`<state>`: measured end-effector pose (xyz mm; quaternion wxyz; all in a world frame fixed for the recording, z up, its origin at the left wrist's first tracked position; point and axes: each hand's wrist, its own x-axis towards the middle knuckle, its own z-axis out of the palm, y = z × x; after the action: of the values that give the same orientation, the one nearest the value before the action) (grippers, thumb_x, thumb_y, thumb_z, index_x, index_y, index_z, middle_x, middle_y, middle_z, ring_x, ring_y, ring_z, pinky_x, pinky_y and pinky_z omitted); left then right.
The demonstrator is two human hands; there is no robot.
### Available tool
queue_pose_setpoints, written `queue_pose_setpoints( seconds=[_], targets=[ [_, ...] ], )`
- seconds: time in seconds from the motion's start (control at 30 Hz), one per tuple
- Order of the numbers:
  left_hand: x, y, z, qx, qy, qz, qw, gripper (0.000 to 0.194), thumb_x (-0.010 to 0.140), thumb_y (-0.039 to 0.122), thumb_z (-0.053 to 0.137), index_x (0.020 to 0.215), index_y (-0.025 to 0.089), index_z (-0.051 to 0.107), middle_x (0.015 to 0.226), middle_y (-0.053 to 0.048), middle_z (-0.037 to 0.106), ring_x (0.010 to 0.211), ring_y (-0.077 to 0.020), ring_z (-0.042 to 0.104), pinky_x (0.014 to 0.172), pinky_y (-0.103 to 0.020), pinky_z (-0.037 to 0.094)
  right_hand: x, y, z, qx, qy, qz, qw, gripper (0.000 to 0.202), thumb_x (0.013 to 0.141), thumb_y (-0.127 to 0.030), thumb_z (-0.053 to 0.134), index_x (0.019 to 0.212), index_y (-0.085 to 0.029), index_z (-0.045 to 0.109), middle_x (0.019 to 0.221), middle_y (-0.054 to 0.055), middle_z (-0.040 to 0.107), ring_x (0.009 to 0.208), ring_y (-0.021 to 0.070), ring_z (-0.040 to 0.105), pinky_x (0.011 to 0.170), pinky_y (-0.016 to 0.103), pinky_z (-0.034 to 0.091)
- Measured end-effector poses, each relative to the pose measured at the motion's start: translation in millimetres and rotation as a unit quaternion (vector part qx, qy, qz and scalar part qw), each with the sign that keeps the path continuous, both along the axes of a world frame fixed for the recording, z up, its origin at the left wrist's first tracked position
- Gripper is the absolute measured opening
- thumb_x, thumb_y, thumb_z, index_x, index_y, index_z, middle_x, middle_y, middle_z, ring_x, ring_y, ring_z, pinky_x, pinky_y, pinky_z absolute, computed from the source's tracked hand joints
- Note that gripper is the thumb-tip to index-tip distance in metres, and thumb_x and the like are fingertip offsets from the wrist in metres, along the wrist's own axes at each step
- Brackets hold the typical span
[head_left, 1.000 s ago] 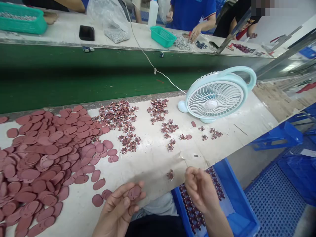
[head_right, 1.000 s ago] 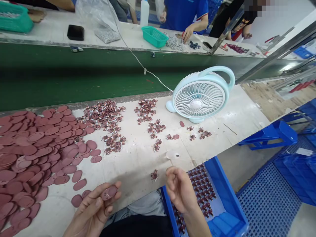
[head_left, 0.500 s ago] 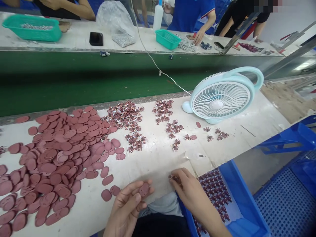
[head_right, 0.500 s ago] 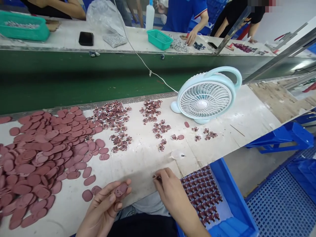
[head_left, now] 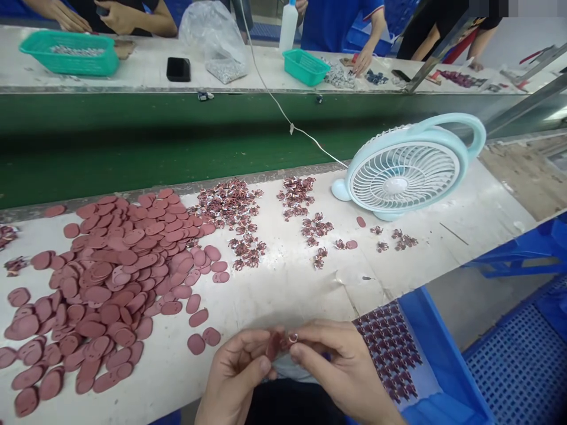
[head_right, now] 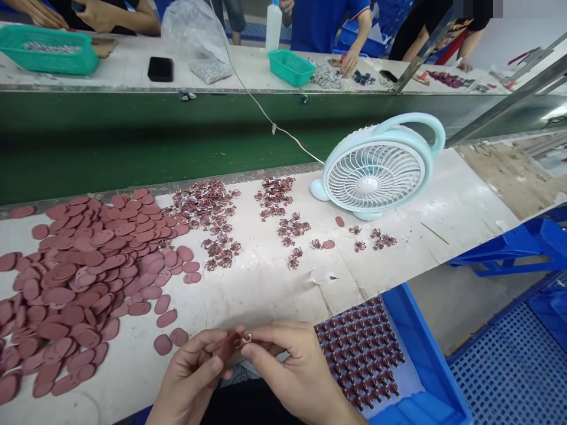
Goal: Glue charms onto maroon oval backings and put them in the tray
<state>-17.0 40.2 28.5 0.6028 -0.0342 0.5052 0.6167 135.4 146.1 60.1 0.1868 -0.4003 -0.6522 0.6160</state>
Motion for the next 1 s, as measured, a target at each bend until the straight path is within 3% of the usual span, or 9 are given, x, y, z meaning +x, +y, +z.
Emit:
queue_pose_setpoints(
  seconds=[0.07,0.2,0.43,0.67,0.87,1.0],
  targets=[
    [1.2,0.6,-0.2,0.003,0.003,0.002,1.0,0.036,0.062,0.039,0.103,0.088,0.024,0.084,0.102,-0.008,0.086,0.081,-0.0206,0.075,0.055,-0.021,0.053,-9.1,-1.8,3.5,0.027,-0.008,0.004,1.0,0.013,0.094,-0.03,0.075,0.09,-0.024,0.086,0.072,0.001,0.079,0.064,0.0154,0.072,0.061,0.022,0.057],
    [-0.8,-0.3,-6.6,0.005,0.0,-0.011,1.0,0.032,0.064,0.039,0.102,0.084,0.023,0.083,0.093,-0.006,0.084,0.065,-0.0134,0.064,0.054,-0.019,0.051,-16.9,-2.8,4.8,-0.013,0.0,0.004,1.0,0.013,0.093,-0.028,0.075,0.093,-0.025,0.087,0.077,0.001,0.083,0.064,0.0156,0.076,0.062,0.02,0.061],
    [-8.0,-7.8,-27.6,0.035,0.018,-0.067,0.997,0.024,0.069,0.04,0.098,0.068,0.021,0.082,0.092,-0.008,0.082,0.074,-0.0198,0.071,0.058,-0.022,0.054,-15.7,-6.3,1.7,-0.069,-0.008,-0.02,0.997,0.011,0.092,-0.028,0.076,0.091,-0.02,0.082,0.081,0.005,0.085,0.07,0.0181,0.08,0.066,0.023,0.064],
    [-5.6,-4.1,-21.0,0.043,0.045,-0.057,0.996,0.026,0.071,0.042,0.096,0.061,0.022,0.081,0.088,-0.008,0.081,0.084,-0.0237,0.072,0.078,-0.03,0.059,-18.1,-9.2,-1.2,-0.127,0.022,-0.045,0.991,0.016,0.095,-0.035,0.075,0.091,-0.02,0.079,0.081,0.005,0.084,0.071,0.0173,0.081,0.067,0.022,0.064],
    [-3.7,-4.6,-19.3,0.041,0.041,-0.051,0.997,0.021,0.071,0.038,0.097,0.064,0.024,0.083,0.084,-0.005,0.08,0.064,-0.0148,0.062,0.071,-0.027,0.058,-16.8,-9.2,2.1,-0.096,0.0,-0.034,0.995,0.013,0.096,-0.033,0.075,0.093,-0.021,0.08,0.082,0.004,0.084,0.072,0.0167,0.08,0.067,0.022,0.063],
    [-3.4,-4.1,-19.2,0.052,0.058,-0.048,0.996,0.021,0.071,0.039,0.097,0.063,0.024,0.083,0.087,-0.008,0.082,0.083,-0.0247,0.074,0.078,-0.031,0.061,-18.9,-9.4,2.0,-0.092,0.019,-0.035,0.995,0.014,0.096,-0.033,0.074,0.091,-0.02,0.078,0.082,0.005,0.084,0.072,0.0172,0.08,0.069,0.023,0.065]
  ],
)
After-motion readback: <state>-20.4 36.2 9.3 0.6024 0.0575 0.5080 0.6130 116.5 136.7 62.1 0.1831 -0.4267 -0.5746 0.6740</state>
